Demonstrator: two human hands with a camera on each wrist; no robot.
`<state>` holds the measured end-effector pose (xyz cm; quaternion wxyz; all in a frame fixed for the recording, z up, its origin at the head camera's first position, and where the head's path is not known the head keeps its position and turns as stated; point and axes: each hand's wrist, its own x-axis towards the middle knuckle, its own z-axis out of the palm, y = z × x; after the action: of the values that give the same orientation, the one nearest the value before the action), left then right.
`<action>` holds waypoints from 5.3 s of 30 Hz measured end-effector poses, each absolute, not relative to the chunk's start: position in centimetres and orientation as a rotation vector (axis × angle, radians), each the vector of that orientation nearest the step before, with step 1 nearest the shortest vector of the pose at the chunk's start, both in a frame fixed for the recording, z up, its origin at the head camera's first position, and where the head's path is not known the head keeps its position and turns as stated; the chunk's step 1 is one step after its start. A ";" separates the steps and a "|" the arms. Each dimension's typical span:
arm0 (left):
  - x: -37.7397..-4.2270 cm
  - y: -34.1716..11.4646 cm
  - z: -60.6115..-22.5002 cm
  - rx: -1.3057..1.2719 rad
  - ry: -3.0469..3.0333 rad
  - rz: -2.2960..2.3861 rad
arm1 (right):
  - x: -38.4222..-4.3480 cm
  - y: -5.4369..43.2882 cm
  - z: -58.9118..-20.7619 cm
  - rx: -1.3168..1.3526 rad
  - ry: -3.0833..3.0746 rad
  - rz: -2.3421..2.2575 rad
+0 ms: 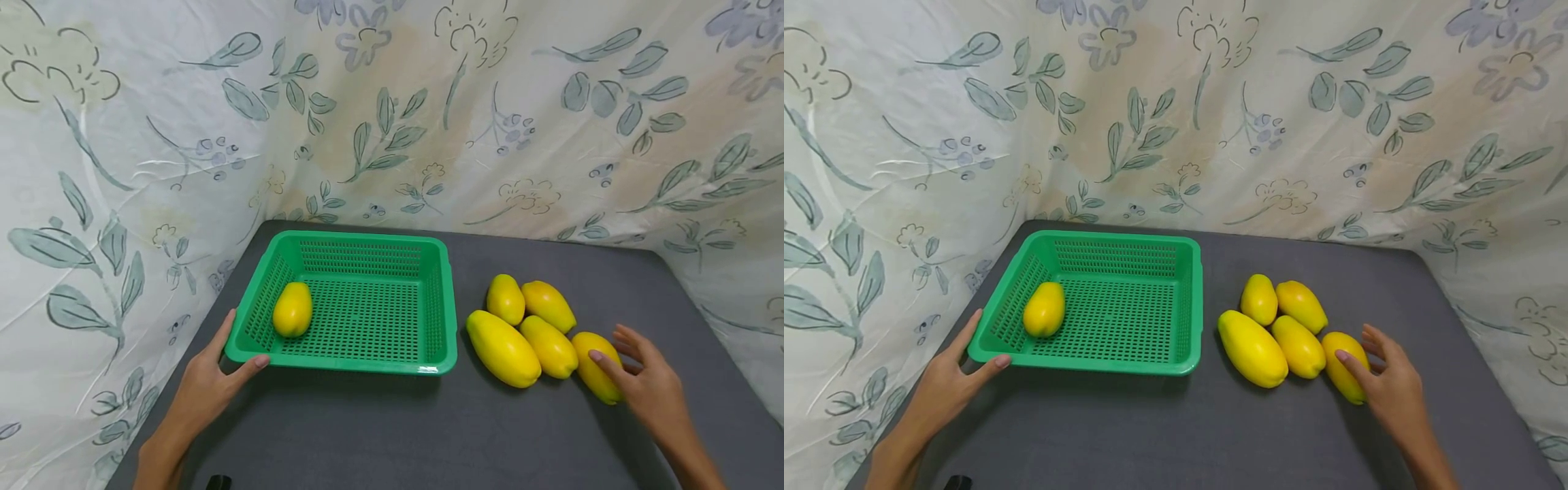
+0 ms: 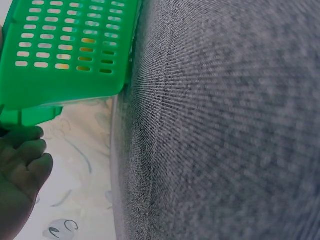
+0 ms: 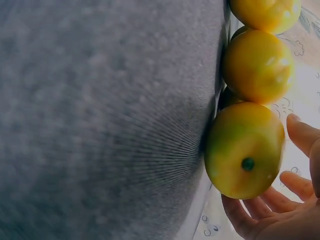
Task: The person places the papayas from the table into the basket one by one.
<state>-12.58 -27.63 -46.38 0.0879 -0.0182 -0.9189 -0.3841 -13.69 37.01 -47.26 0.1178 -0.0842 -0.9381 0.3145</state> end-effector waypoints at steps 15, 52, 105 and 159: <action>-12.5 -27.5 -46.3 -0.057 -2.730 -1.160 | -13.7 36.6 -47.5 -0.309 -2.799 0.946; -12.6 -27.7 -46.7 -0.073 -2.723 -1.145 | -13.8 36.9 -46.8 -0.389 -2.915 0.821; -12.5 -27.5 -46.7 -0.062 -2.714 -1.161 | -12.7 32.7 -42.9 -0.137 -2.663 0.903; -12.6 -27.6 -46.9 -0.046 -2.725 -1.152 | -12.8 26.3 -40.4 0.114 -2.624 1.043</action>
<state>-12.56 -27.61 -46.86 0.0913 -0.0153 -0.9171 -0.3877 -12.77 26.30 -40.42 0.1572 0.0399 -0.9170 0.3644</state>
